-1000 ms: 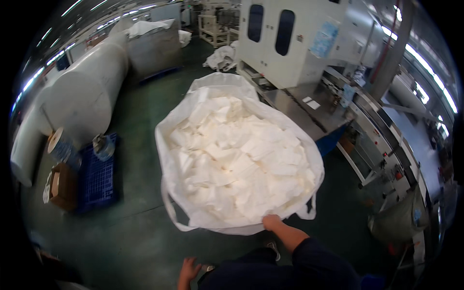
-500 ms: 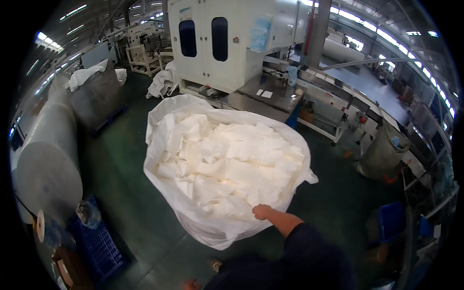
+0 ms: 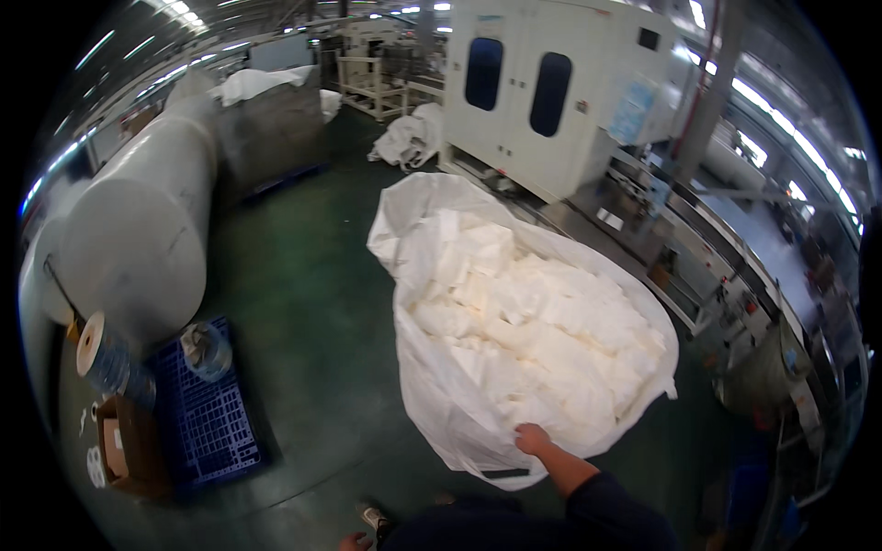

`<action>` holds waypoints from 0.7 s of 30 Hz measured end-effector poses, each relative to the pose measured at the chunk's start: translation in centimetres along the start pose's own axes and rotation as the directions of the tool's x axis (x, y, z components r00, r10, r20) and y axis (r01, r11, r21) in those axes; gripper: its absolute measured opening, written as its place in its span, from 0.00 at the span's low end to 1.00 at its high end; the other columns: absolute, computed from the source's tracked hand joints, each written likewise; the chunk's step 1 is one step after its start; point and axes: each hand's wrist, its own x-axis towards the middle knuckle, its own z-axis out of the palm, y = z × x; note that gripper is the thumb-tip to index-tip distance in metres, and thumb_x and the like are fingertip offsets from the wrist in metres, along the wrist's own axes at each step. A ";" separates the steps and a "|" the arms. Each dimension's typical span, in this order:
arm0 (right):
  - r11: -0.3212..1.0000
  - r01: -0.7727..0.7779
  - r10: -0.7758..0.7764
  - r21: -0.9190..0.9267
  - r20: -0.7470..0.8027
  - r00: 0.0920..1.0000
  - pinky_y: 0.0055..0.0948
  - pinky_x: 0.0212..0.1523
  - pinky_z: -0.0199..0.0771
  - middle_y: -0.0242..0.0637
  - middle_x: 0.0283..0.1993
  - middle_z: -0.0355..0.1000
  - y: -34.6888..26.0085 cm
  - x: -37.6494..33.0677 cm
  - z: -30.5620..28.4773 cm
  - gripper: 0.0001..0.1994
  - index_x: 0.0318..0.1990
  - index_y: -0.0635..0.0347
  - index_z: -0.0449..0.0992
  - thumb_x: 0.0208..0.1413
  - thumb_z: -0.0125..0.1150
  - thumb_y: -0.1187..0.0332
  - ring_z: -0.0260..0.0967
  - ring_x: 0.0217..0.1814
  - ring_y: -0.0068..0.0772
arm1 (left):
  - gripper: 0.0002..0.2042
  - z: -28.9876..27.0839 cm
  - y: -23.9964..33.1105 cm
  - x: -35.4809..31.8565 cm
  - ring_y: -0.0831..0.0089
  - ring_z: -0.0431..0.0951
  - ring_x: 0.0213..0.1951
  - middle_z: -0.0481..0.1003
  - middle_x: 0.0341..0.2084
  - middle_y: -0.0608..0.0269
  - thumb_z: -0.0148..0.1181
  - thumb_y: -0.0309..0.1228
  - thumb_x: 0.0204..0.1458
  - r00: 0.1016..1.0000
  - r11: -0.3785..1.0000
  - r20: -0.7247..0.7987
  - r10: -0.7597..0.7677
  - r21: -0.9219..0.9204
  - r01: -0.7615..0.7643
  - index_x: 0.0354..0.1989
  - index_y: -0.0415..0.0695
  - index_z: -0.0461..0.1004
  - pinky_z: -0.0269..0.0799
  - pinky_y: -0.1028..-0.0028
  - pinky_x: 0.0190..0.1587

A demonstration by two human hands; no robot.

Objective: The person operates an industrial machine using a touch screen and dials, adjusts a mechanical component on a support pole, and manually collects stacks of white rectangular products from a conveyor belt, placing them into a large collection bag.

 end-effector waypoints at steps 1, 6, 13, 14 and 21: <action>0.998 -0.058 0.060 0.033 -0.049 0.997 0.48 0.59 0.74 0.51 0.51 0.78 0.5 -0.1 0.5 0.20 0.49 0.59 0.80 0.51 0.59 0.60 0.74 0.56 0.56 | 0.29 -1.1 0.7 1.5 0.55 0.80 0.55 0.79 0.52 0.42 0.60 0.46 0.58 0.997 0.997 -0.005 0.073 0.035 -0.073 0.66 0.47 0.69 0.73 0.58 0.58; 0.958 -0.282 0.285 -0.055 0.060 0.957 0.47 0.59 0.75 0.51 0.55 0.77 -4.4 -2.7 1.7 0.23 0.50 0.59 0.81 0.50 0.60 0.55 0.74 0.58 0.55 | 0.27 -8.6 -2.4 10.0 0.48 0.76 0.60 0.77 0.56 0.43 0.63 0.47 0.57 0.928 0.931 0.078 0.364 -0.016 -0.364 0.58 0.39 0.77 0.71 0.59 0.62; 0.867 -0.495 0.498 0.049 -0.087 0.863 0.48 0.59 0.75 0.53 0.53 0.76 -11.2 -1.1 0.6 0.25 0.52 0.65 0.77 0.49 0.62 0.57 0.73 0.57 0.56 | 0.28 -23.7 -0.1 23.4 0.46 0.77 0.57 0.78 0.53 0.42 0.63 0.49 0.57 0.740 0.669 0.234 0.631 0.318 -0.672 0.58 0.39 0.77 0.71 0.57 0.62; 0.868 -0.487 0.497 0.101 -0.167 0.851 0.48 0.59 0.74 0.53 0.53 0.76 -12.5 -0.7 0.4 0.26 0.54 0.65 0.76 0.49 0.63 0.58 0.73 0.57 0.56 | 0.28 -26.2 0.9 25.1 0.46 0.77 0.58 0.78 0.54 0.42 0.63 0.49 0.57 0.737 0.673 0.248 0.629 0.302 -0.675 0.58 0.39 0.77 0.71 0.57 0.62; 0.940 -0.235 0.330 0.246 -0.487 0.809 0.45 0.56 0.74 0.49 0.53 0.74 -20.5 7.1 0.6 0.22 0.55 0.62 0.74 0.51 0.63 0.69 0.72 0.54 0.52 | 0.26 -35.6 16.2 33.0 0.50 0.75 0.60 0.77 0.56 0.43 0.63 0.46 0.56 0.851 0.814 0.225 0.475 0.254 -0.522 0.58 0.40 0.77 0.70 0.59 0.63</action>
